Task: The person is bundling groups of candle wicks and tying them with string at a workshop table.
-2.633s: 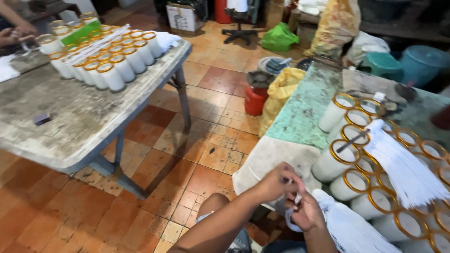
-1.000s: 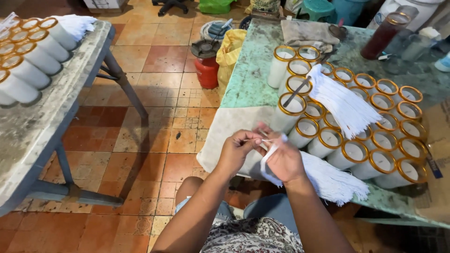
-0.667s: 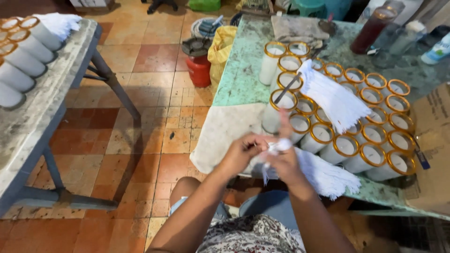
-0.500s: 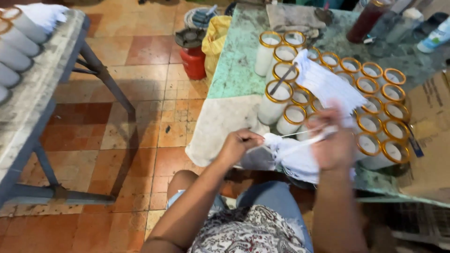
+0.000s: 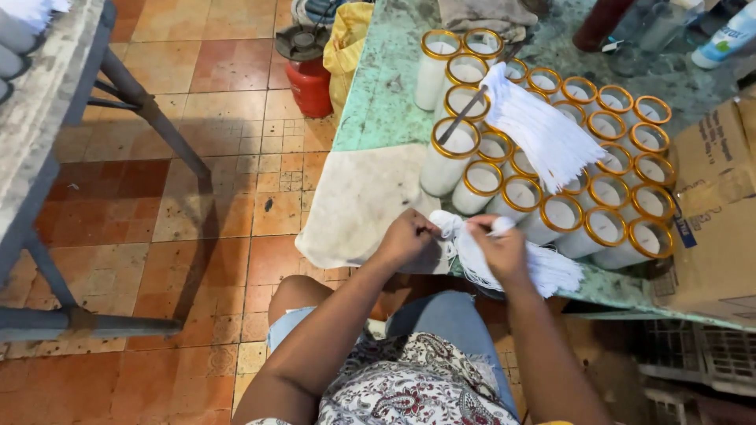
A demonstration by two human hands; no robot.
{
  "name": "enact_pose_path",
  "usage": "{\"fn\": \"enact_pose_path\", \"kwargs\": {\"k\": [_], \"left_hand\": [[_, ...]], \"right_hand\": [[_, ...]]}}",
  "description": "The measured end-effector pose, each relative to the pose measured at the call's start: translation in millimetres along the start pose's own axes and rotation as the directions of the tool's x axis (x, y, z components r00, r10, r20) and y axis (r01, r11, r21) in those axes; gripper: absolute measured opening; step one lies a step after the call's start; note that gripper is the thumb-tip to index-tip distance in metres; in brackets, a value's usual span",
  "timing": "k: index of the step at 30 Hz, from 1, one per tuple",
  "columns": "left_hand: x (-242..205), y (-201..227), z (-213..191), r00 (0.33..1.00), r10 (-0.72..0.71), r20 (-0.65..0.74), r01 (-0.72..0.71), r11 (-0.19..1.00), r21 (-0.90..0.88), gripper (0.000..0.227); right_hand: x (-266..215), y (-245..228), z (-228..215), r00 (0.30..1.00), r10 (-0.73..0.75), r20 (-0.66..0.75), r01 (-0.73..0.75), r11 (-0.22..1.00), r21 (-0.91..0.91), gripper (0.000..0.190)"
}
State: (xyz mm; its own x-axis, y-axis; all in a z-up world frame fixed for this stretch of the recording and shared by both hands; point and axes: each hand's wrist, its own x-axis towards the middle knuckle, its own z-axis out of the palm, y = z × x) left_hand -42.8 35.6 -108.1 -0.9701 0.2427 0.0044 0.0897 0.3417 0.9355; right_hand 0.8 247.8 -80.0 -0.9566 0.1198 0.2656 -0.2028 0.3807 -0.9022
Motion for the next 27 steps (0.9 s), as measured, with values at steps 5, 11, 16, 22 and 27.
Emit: {"fn": "enact_pose_path", "kwargs": {"k": [5, 11, 16, 22, 27], "left_hand": [[3, 5, 3, 0.996, -0.094, 0.001, 0.094, 0.991, 0.096, 0.016], [0, 14, 6, 0.998, -0.058, 0.003, 0.056, 0.974, 0.22, 0.015], [1, -1, 8, 0.994, -0.106, -0.021, 0.107, 0.993, 0.042, 0.016], [0, 0, -2, 0.998, -0.065, -0.004, 0.065, 0.998, -0.009, 0.015], [0, 6, -5, 0.998, -0.068, -0.018, 0.068, 0.998, -0.002, 0.018]], "right_hand": [[-2, 34, 35, 0.974, 0.208, -0.088, -0.205, 0.978, 0.044, 0.013], [-5, 15, 36, 0.996, 0.052, -0.067, -0.053, 0.999, -0.011, 0.016], [-10, 9, 38, 0.999, 0.011, -0.049, -0.011, 1.0, -0.002, 0.024], [-10, 10, 38, 1.0, -0.018, -0.017, 0.017, 0.999, -0.042, 0.037], [-9, 7, 40, 1.0, -0.014, -0.023, 0.012, 0.998, -0.06, 0.037]]}}
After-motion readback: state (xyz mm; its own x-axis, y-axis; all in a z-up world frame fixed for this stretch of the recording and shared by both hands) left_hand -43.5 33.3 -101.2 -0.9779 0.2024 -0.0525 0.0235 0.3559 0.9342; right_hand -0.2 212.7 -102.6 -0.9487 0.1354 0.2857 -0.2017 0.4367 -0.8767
